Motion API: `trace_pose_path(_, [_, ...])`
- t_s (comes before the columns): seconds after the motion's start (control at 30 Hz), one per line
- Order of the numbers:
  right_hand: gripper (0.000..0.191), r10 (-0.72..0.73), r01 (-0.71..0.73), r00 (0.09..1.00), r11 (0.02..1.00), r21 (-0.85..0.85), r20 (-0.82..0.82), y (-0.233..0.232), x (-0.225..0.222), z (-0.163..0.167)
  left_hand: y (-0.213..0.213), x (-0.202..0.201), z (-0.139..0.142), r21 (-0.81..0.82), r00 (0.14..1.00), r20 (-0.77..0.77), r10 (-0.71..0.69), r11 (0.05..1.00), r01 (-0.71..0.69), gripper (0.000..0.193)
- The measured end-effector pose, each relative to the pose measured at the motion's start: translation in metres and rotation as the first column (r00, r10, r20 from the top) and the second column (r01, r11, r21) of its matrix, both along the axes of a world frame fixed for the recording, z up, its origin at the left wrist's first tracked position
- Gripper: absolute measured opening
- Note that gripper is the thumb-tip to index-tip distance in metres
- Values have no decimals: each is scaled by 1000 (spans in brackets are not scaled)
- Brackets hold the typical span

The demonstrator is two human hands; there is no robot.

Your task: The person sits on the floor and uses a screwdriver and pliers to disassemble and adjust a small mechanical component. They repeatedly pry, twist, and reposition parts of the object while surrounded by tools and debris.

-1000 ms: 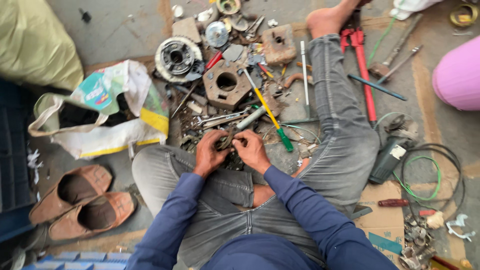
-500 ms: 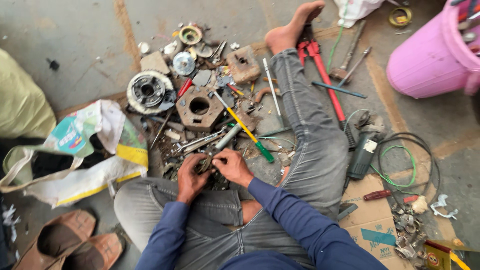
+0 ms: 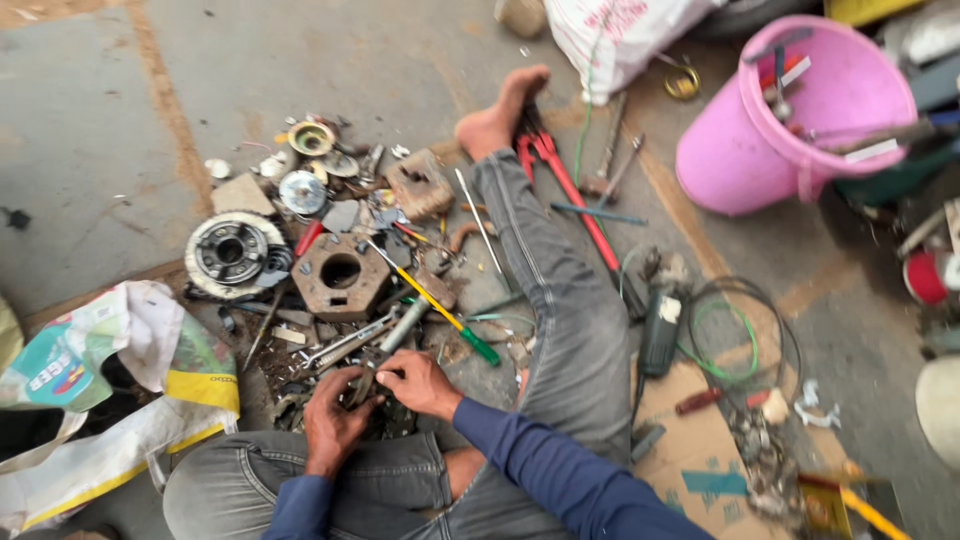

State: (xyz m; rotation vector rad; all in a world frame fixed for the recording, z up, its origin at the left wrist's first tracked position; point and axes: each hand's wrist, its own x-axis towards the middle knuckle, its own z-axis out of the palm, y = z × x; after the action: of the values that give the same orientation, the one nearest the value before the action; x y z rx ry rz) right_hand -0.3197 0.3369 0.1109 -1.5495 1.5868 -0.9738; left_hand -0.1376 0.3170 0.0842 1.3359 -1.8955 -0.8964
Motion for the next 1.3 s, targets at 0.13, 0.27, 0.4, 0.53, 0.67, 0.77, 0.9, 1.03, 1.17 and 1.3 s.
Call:
trace_pose_path(0.13, [18, 3, -3, 1000, 998, 65, -1, -8, 6, 8, -6, 6, -3, -50, 999, -35, 6, 999, -8, 52])
trace_pose_path(0.27, [18, -12, 7, 999, 993, 119, 36, -13, 11, 8, -10, 11, -5, -60, 999, -45, -11, 998, 8, 53])
trace_pose_path(0.4, [19, -7, -4, 997, 988, 154, 71, -15, 13, 2, -13, 15, -5, -13, 998, -62, -6, 1000, 6, 52])
trace_pose_path(0.53, [20, -24, 15, 999, 983, 184, 46, -18, 17, -10, -15, 22, -6, 43, 997, -72, -9, 999, 12, 53])
trace_pose_path(0.67, [19, -9, 10, 1000, 991, 136, -5, -20, 18, -23, -19, 25, -5, 27, 999, -39, -20, 999, 21, 50])
trace_pose_path(0.77, [18, 32, -31, 999, 999, -32, 34, -25, 22, -33, -22, 28, -3, -33, 999, -27, -17, 999, 17, 54])
trace_pose_path(0.9, [18, -7, 0, 998, 994, 106, 65, -23, 19, -43, -22, 28, 0, -25, 997, -79, -6, 1000, 4, 54])
trace_pose_path(1.03, [19, 10, -12, 1000, 996, 88, 26, -22, 12, -44, -22, 21, 0, -17, 996, -82, -21, 1000, 19, 53])
trace_pose_path(1.17, [18, -30, 27, 999, 991, 131, 24, -24, 14, -37, -22, 22, 2, 25, 996, -85, -40, 999, 42, 52])
trace_pose_path(1.3, [17, -39, 32, 999, 987, 160, 36, -24, 17, -34, -22, 25, 3, 46, 996, -80, -41, 998, 45, 53])
